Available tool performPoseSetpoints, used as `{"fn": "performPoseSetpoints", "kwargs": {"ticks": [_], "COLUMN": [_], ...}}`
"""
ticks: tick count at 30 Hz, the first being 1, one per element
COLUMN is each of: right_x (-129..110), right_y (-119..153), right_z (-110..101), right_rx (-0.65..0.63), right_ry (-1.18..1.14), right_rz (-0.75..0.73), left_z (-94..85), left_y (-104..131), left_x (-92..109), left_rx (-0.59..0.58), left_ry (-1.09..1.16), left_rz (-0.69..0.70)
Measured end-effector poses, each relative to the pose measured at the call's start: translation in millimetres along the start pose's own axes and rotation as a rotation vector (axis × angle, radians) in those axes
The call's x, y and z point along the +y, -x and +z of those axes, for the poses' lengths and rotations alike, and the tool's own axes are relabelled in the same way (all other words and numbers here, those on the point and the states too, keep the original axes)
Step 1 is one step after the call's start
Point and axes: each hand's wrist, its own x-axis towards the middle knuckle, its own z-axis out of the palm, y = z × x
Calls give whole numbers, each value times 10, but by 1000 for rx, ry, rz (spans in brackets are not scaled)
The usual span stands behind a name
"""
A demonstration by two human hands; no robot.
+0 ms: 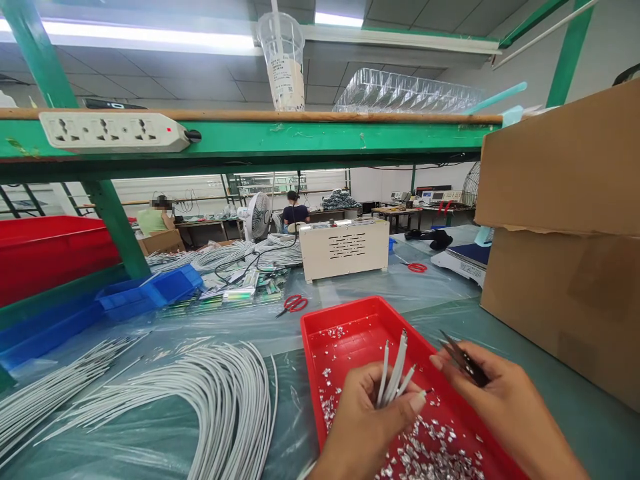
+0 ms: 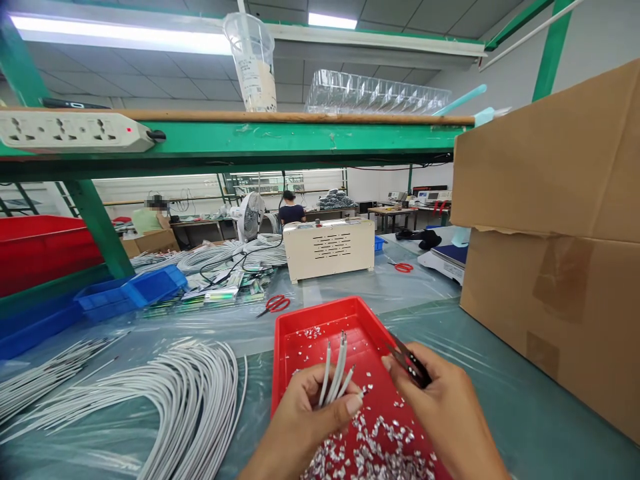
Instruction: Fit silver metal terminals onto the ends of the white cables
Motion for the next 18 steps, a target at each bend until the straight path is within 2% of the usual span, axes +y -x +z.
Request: {"fn": "performPoseSetpoints", "kwargs": {"ticks": [2, 6, 13, 18], "right_x": [-29, -101, -107, -101], "right_y": [30, 132, 251, 278], "right_z": [14, 110, 276, 300], "right_rx": [6, -98, -10, 19], "right_ry": [-112, -338, -345, -345], "right_rz": [20, 150, 139, 168], "left_z": [15, 50, 101, 128], "left_y": [2, 6, 22, 43], "left_x": [24, 48, -11, 6], "left_rx": [25, 95, 184, 199], "left_ry": [-4, 1, -7, -62], "left_rz": [11, 70, 174, 214]}}
